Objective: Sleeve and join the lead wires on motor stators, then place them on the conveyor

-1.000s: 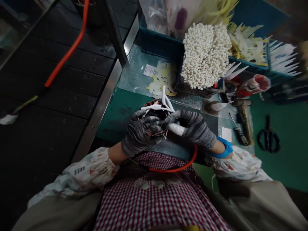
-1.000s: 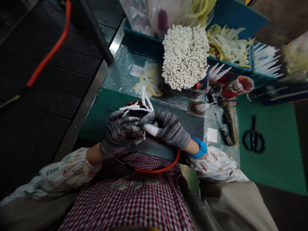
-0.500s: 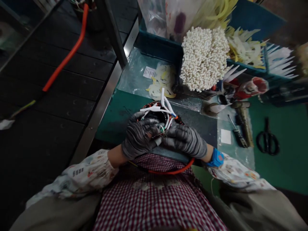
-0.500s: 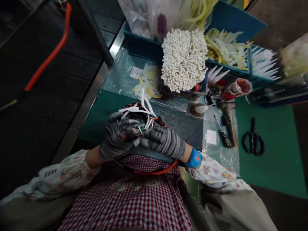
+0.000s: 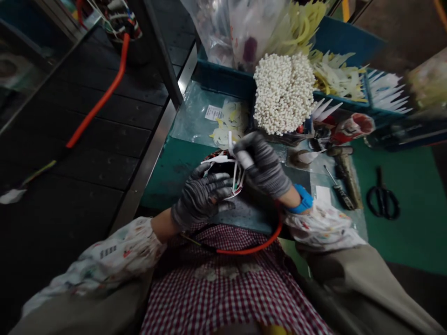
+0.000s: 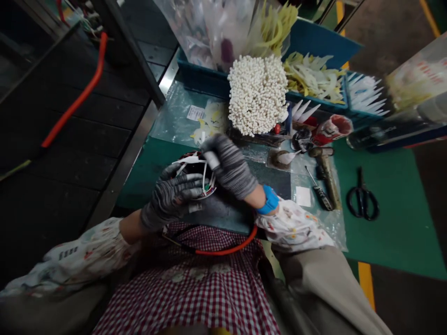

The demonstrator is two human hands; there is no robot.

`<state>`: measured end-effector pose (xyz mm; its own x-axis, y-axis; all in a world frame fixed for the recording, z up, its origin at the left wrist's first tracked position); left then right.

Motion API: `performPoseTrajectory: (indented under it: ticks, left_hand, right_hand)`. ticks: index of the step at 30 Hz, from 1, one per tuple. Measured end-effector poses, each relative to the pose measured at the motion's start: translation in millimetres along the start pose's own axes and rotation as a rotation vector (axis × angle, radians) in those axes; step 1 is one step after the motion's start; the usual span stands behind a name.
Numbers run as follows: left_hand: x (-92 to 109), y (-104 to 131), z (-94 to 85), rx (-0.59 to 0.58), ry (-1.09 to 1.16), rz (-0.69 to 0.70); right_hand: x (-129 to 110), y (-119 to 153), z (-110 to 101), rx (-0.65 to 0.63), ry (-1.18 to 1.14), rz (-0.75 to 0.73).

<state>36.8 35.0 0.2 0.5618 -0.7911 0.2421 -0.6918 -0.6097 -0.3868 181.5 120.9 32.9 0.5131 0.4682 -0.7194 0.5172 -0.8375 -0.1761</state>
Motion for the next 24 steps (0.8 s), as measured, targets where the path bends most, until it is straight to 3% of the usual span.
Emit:
performPoseTrajectory:
  ticks: [2,5,9,12,15,17,19,22,24]
  left_hand:
    - [-5.0,5.6,-9.3,-0.013,-0.090,0.001]
    - [-9.2,10.0,-25.1,-0.043,-0.217,0.043]
    - [-5.7,1.9,-36.4,-0.193,-0.247,0.203]
    - [0.8,-6.2,-49.8,-0.202,-0.289,0.304]
    - [1.8,-3.1,-57.0,-0.184,-0.366,0.309]
    - [-3.6,6.6,-53.9,-0.175,-0.375,0.256]
    - [-9.4,18.5,-44.4,-0.158,-0.350,0.221]
    - [-18.7,27.5,-28.6,-0.091,-0.265,0.173]
    - [-24.5,25.3,-22.8,-0.038,-0.201,0.161]
  right_hand:
    - [11.5,12.4,-9.0,0.074,0.012,0.037]
    - [27.9,20.1,9.4,-0.040,0.056,0.048]
    - [40.8,-7.7,31.6,-0.226,0.092,-0.032]
    - [36.5,-35.0,34.0,-0.343,0.089,-0.142]
    - [25.6,-36.5,27.4,-0.350,0.116,-0.222]
    - [21.9,-20.2,10.2,-0.202,0.165,-0.230]
    - [25.0,6.8,-19.4,0.041,0.223,-0.219]
    - [48.8,46.9,-74.1,0.445,0.394,-0.070]
    - [68.4,54.4,-95.7,0.542,0.514,0.042]
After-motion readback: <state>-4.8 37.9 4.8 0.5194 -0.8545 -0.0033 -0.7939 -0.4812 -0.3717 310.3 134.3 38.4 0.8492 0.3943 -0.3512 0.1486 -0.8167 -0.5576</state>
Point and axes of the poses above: each hand's wrist, its own y-axis away from the middle knuckle, its own z-axis out of the palm, x = y × z, the point moved 8 cm from there along -y, towards the middle knuckle, and after that the axes turned 9 degrees about -x, right-handed, at the moved point
